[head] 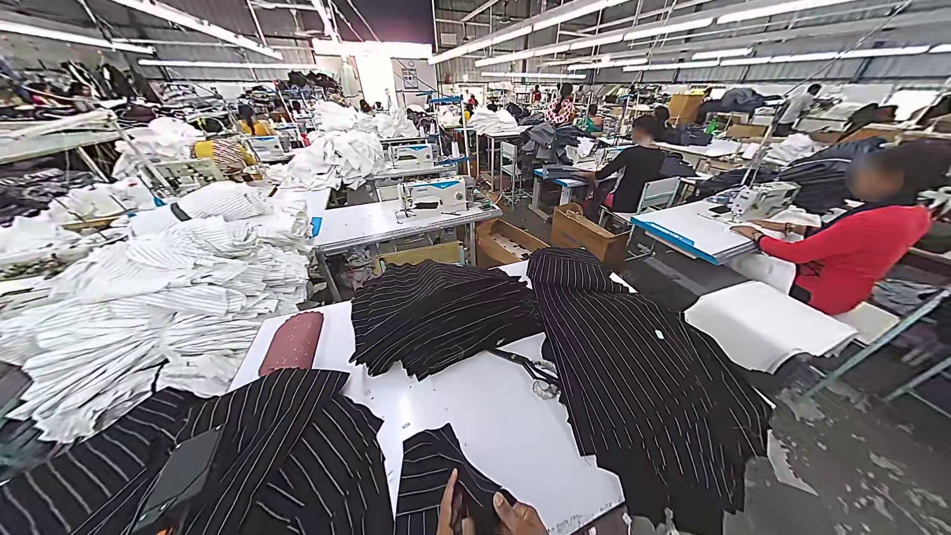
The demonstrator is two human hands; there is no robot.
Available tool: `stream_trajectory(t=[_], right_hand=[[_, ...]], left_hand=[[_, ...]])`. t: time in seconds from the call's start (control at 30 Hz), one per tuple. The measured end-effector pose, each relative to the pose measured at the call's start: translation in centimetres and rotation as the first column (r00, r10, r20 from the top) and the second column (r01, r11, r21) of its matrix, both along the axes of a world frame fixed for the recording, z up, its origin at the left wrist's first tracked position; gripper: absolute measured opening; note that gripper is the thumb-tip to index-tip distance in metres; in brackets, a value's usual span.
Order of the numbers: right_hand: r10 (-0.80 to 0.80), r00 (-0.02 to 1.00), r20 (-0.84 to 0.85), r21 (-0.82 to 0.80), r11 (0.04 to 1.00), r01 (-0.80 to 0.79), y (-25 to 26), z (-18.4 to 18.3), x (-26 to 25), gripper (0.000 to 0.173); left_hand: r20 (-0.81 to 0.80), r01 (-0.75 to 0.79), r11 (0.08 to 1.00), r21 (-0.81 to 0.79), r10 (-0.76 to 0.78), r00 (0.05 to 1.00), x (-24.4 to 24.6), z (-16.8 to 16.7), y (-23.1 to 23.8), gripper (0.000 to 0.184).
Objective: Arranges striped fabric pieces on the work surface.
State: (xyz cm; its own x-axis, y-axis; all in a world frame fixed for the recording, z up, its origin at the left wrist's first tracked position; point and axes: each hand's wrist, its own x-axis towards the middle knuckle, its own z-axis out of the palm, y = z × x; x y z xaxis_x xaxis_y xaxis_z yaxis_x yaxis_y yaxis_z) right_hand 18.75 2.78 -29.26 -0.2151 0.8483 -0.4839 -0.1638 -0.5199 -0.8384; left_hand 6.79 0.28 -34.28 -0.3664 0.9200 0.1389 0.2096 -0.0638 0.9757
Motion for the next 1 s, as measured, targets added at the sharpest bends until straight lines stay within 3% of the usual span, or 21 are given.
stream_trajectory(t=[0.07, 0.13, 0.23, 0.33, 0.4, 0.47, 0.53, 0.6, 0.67, 0.73, 0.77, 0.83, 0.9, 1.0], right_hand=[[-0.09, 0.995, 0.044, 0.077, 0.993, 0.087, 0.2, 0.3, 0.4, 0.025], [-0.235, 0.967, 0.094, 0.165, 0.962, 0.218, 1.5, 0.8, 1.6, 0.026], [-0.425, 0.894, 0.142, 0.319, 0.874, 0.366, 4.4, 2.6, 5.8, 0.029], [-0.599, 0.773, 0.206, 0.467, 0.755, 0.461, 6.7, 6.4, 10.4, 0.031], [-0.608, 0.736, 0.298, 0.589, 0.724, 0.36, 7.3, 10.5, 13.4, 0.037], [-0.582, 0.643, 0.498, 0.713, 0.697, 0.079, 8.0, 13.8, 15.5, 0.035], [-0.549, 0.596, 0.587, 0.745, 0.654, -0.132, 7.7, 17.0, 16.5, 0.036], [-0.549, 0.686, 0.477, 0.796, 0.601, -0.072, 7.2, 19.2, 16.8, 0.026], [-0.47, 0.859, 0.203, 0.764, 0.624, 0.161, 7.0, 20.4, 16.2, 0.026], [-0.414, 0.903, 0.116, 0.653, 0.717, 0.245, 7.2, 19.9, 15.1, 0.027], [-0.395, 0.901, 0.18, 0.602, 0.769, 0.217, 7.9, 18.8, 14.2, 0.023], [-0.338, 0.885, 0.32, 0.495, 0.856, 0.148, 10.6, 15.2, 12.3, 0.019], [-0.294, 0.835, 0.464, 0.426, 0.901, 0.08, 14.2, 11.3, 10.1, 0.027], [-0.255, 0.725, 0.64, 0.49, 0.862, -0.129, 18.8, 7.3, 7.2, 0.035]], left_hand=[[0.054, -0.081, 0.994, -0.066, 0.085, 0.995, -0.4, 0.6, -0.6, 0.039], [0.185, -0.152, 0.979, -0.138, 0.176, 0.967, -1.2, 1.3, -1.1, 0.035], [0.444, -0.282, 0.957, -0.074, 0.284, 0.85, -3.7, 2.9, -1.9, 0.032], [0.52, -0.39, 0.921, -0.031, 0.348, 0.781, -7.6, 7.8, -2.9, 0.034], [0.412, -0.462, 0.886, 0.031, 0.41, 0.813, -10.6, 11.1, -3.5, 0.033], [0.207, -0.51, 0.848, 0.143, 0.478, 0.853, -12.8, 14.2, -4.0, 0.035], [0.147, -0.515, 0.808, 0.287, 0.494, 0.857, -14.4, 16.2, -4.5, 0.03], [0.249, -0.47, 0.789, 0.396, 0.4, 0.882, -15.6, 17.5, -5.3, 0.026], [0.273, -0.425, 0.799, 0.425, 0.335, 0.902, -16.4, 17.6, -6.3, 0.028], [0.131, -0.428, 0.855, 0.292, 0.408, 0.904, -17.3, 16.2, -6.8, 0.016], [-0.001, -0.429, 0.889, 0.16, 0.435, 0.9, -17.8, 15.2, -6.5, 0.01], [-0.166, -0.425, 0.9, -0.097, 0.406, 0.898, -18.9, 12.5, -4.8, 0.021], [-0.141, -0.44, 0.863, -0.247, 0.417, 0.898, -19.6, 10.4, -2.5, 0.022], [-0.035, -0.47, 0.842, -0.265, 0.479, 0.877, -21.1, 8.4, 1.1, 0.026]])
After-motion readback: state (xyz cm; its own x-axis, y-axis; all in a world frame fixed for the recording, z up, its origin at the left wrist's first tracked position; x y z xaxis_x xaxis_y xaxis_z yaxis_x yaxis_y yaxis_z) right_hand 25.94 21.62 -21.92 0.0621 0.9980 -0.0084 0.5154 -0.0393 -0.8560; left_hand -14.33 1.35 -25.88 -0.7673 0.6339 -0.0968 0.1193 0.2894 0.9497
